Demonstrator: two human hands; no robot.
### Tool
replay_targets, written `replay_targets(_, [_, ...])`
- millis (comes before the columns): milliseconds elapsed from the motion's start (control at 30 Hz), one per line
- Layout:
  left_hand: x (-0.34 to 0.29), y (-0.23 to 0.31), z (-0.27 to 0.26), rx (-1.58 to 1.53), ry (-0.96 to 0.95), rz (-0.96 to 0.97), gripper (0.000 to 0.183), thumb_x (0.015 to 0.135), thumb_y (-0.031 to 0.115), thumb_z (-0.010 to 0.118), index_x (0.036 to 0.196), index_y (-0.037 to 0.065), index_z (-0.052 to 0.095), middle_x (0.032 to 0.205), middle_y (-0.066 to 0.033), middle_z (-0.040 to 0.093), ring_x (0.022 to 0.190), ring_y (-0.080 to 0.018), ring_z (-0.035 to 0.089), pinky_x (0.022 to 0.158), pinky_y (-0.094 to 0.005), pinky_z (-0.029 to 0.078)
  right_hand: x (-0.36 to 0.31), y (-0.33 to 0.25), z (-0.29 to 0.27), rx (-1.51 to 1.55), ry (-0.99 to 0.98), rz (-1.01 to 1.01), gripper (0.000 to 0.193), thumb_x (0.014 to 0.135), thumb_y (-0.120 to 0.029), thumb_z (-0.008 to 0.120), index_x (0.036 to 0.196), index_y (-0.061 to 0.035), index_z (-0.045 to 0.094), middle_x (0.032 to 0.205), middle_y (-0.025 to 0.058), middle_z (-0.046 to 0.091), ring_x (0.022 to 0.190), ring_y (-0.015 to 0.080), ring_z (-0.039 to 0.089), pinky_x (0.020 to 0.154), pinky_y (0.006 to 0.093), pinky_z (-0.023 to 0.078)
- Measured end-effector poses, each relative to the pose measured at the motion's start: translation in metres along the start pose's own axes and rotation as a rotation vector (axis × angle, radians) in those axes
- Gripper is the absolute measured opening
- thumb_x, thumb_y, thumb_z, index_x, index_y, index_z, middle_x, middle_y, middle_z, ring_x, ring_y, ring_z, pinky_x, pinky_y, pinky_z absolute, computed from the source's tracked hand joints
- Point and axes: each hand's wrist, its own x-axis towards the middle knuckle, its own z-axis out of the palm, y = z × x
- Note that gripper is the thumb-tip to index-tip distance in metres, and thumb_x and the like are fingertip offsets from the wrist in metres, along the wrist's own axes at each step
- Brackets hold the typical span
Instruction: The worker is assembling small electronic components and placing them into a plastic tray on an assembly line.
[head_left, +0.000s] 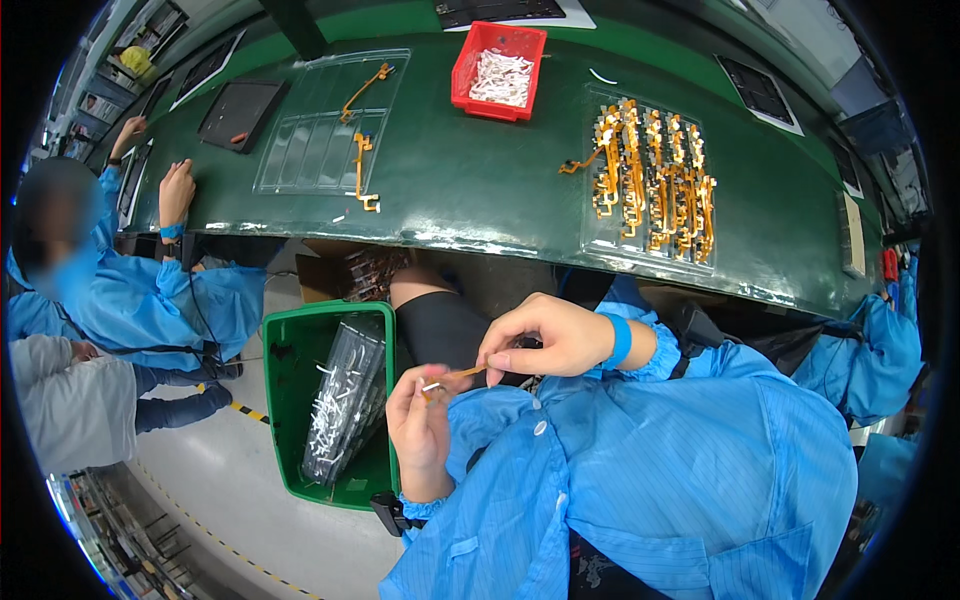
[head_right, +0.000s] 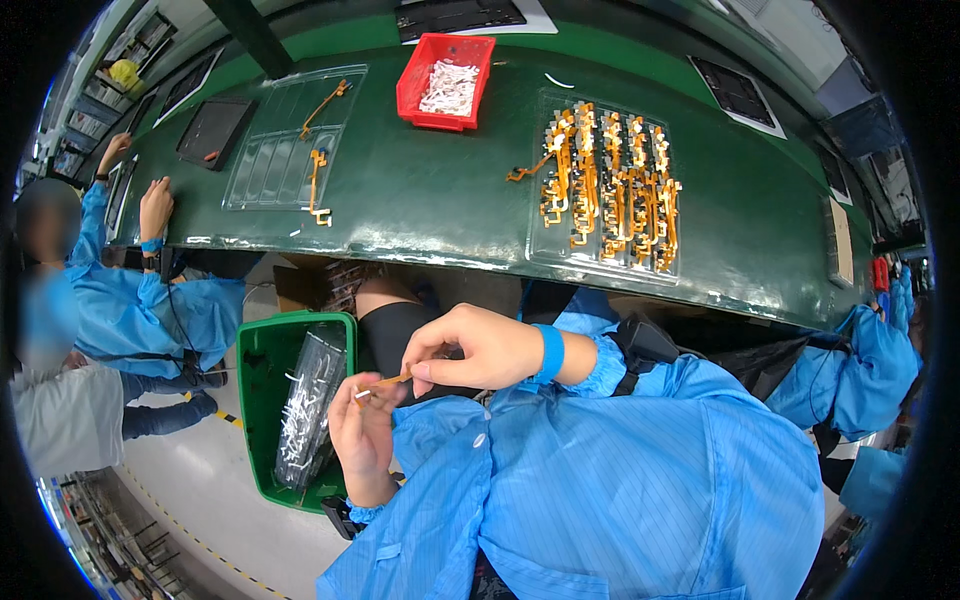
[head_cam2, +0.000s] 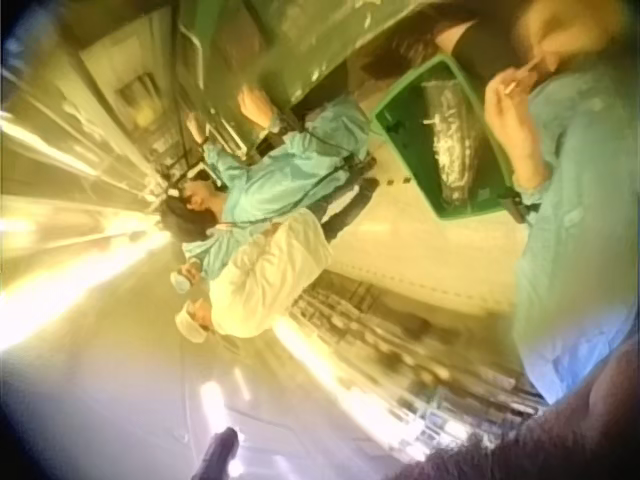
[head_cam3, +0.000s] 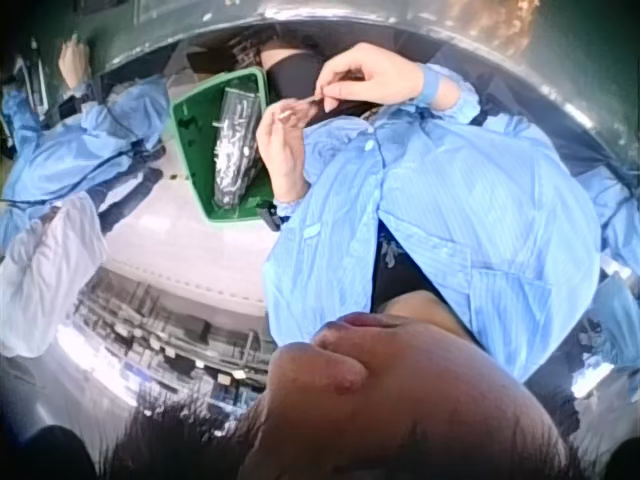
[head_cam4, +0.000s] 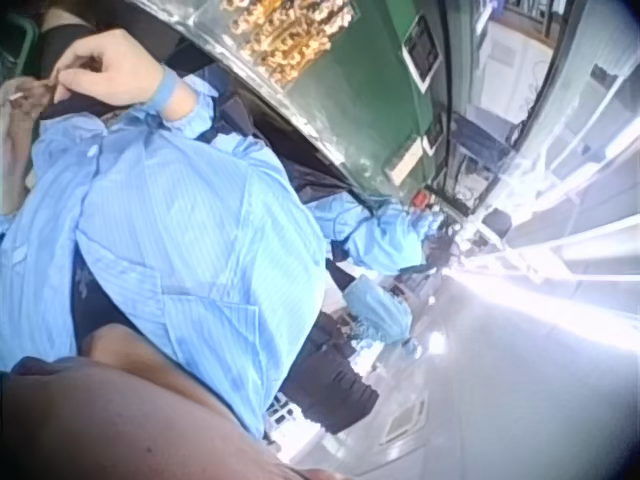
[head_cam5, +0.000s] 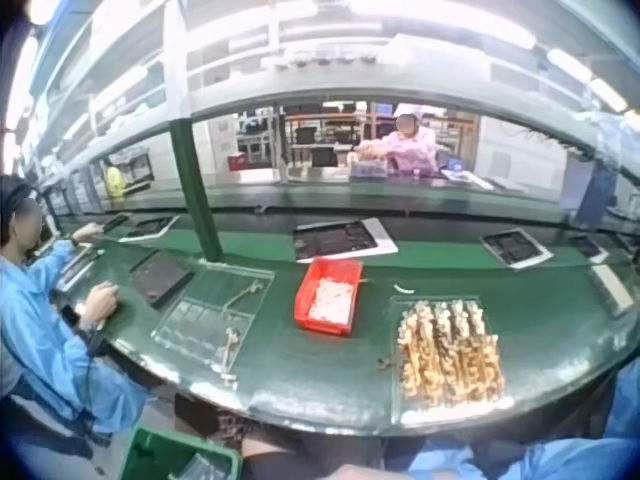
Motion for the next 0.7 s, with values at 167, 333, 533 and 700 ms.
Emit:
replay_targets(167, [-0.003,0.005,0.005,-0.463,-0.054,-0.079,0.037,0.103,0.030,0.042,0.109,-0.004,0.057,0.099,-0.0181,0.066,0.092,-0.0249,0.067,0.080,-0.0441,0.056,-0.015,0.005,-0.008,-0.005,0.058,0.061,0.019,0.094,-0.013,0.058,0.102,0.0022,0.066,0.087,0.0096,0.073,0.083,0.0149,0.069,0.076,0.0280,0.055])
replay_targets(333, [0.001,0.013,0.021,0.050,0.025,-0.050,0.033,0.102,0.022,0.045,0.100,-0.006,0.061,0.085,-0.0168,0.069,0.072,-0.0241,0.070,0.069,-0.0377,0.060,-0.029,0.013,-0.013,-0.077,0.033,0.101,0.019,0.094,-0.013,0.058,0.101,0.0023,0.067,0.088,0.0093,0.073,0.084,0.0163,0.070,0.077,0.0288,0.054])
replay_targets(533, [0.010,0.030,0.041,-0.047,0.034,-0.193,0.019,0.097,0.011,0.054,0.101,-0.007,0.062,0.085,-0.0189,0.069,0.074,-0.0243,0.071,0.072,-0.0377,0.060,-0.040,0.012,-0.019,-0.071,0.073,0.118,0.020,0.094,-0.014,0.058,0.101,0.0021,0.067,0.089,0.0093,0.073,0.085,0.0162,0.070,0.077,0.0288,0.054])
replay_targets(700, [0.015,0.029,0.041,0.124,-0.043,-0.159,0.021,0.098,0.014,0.055,0.100,-0.006,0.063,0.084,-0.0182,0.069,0.073,-0.0243,0.070,0.070,-0.0375,0.060,-0.044,0.009,-0.025,-0.039,0.084,0.131,0.020,0.095,-0.014,0.058,0.103,0.0020,0.066,0.089,0.0094,0.073,0.086,0.0148,0.069,0.078,0.0288,0.053])
